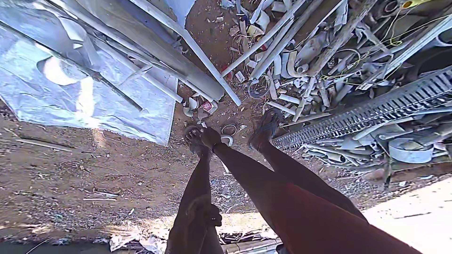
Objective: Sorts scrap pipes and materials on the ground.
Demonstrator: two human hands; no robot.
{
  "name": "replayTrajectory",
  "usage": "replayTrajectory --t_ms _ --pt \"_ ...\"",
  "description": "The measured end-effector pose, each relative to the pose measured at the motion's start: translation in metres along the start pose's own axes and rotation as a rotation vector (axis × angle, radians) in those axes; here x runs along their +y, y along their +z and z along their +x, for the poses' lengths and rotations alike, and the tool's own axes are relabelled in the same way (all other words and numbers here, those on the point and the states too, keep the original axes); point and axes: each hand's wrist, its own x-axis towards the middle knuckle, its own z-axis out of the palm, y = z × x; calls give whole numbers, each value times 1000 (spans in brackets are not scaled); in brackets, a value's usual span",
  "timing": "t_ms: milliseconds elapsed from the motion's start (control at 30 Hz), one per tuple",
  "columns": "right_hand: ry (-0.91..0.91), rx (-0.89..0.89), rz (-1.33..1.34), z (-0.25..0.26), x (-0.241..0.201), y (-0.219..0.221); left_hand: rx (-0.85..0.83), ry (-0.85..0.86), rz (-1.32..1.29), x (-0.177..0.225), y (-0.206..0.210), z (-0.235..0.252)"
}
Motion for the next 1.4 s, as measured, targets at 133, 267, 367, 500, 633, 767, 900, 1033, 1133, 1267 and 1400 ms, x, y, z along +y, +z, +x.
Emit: replayTrajectory --t_ms 133,267,367,500,633,767,900,1033,1133,1267,1400 --pt "12 22 -214 25 36 3 117 113 -69 6 -11 21" --pt "-81 13 -289 43 19 -2 202 92 -27 22 5 29" --pt "-64 -31 -328 49 8 -10 172 93 -12 34 15 24" --pt "-73 -33 -387 51 3 -16 192 104 -29 25 2 27" --pt "-75 -49 -377 37 14 -20 230 76 -27 24 3 28" --pt "-55 -70 -276 -10 32 -24 268 54 -15 15 10 24" --pt "-61 -117 -194 -94 47 -62 258 30 46 -1 19 21" --pt "-107 -118 -186 -225 44 -146 284 -43 682 -13 42 27" --pt "-167 45 10 -319 58 -205 186 26 1425 -18 71 39" --pt "-288 295 464 -381 104 -256 5 97 1842 -20 101 63" --pt "-275 455 776 -363 131 -278 -74 52 1896 -5 115 79"
